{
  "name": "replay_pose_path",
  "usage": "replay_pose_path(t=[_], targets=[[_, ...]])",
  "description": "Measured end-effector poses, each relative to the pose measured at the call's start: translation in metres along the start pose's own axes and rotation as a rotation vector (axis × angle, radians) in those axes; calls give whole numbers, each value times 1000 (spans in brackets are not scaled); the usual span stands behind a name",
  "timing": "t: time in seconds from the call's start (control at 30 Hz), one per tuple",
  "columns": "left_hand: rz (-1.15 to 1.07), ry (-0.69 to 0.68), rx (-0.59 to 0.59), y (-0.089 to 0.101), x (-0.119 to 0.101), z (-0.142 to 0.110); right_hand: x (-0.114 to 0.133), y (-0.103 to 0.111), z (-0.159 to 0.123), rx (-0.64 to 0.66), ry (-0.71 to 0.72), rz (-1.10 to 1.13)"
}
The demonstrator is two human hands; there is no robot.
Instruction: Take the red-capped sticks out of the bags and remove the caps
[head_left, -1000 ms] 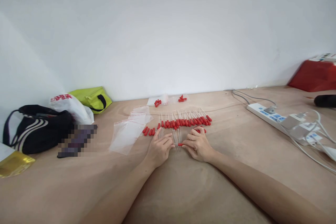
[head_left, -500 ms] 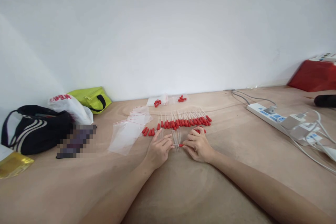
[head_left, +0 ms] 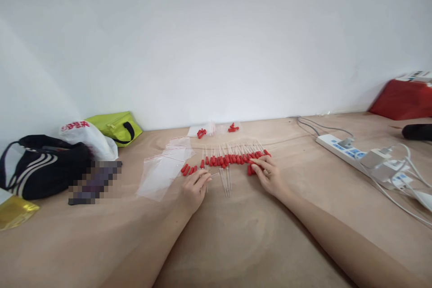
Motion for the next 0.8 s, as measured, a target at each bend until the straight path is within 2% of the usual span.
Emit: replay_pose_path(t=[0.1, 0.2, 0.3, 0.4, 0.63, 0.7, 0.8], targets=[[33, 31, 30, -5, 3, 0, -18, 8, 4, -72, -136, -9], [36, 39, 40, -9, 5, 0, -30, 12, 4, -41, -288, -35], [25, 34, 53, -12, 6, 0, -34, 16, 3, -16, -380, -69], [-13, 54, 74, -14, 5, 0, -33, 16, 2, 14, -416, -145], [-180, 90, 226, -13, 0, 1, -37, 13, 1, 61, -395, -220], [-196, 71, 298, -12, -1, 1, -37, 14, 1, 62, -390, -249], [-231, -13, 475, -15, -5, 1, -34, 16, 2, 66, -381, -290]])
Point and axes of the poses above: each hand's wrist, its own z-axis towards the middle knuckle, its own y-axis out of the back of the hand, x = y × z, the point moved 7 cm from there along z, towards the middle knuckle, and after that the axes turned 3 degrees about -y, right-handed, at the moved point
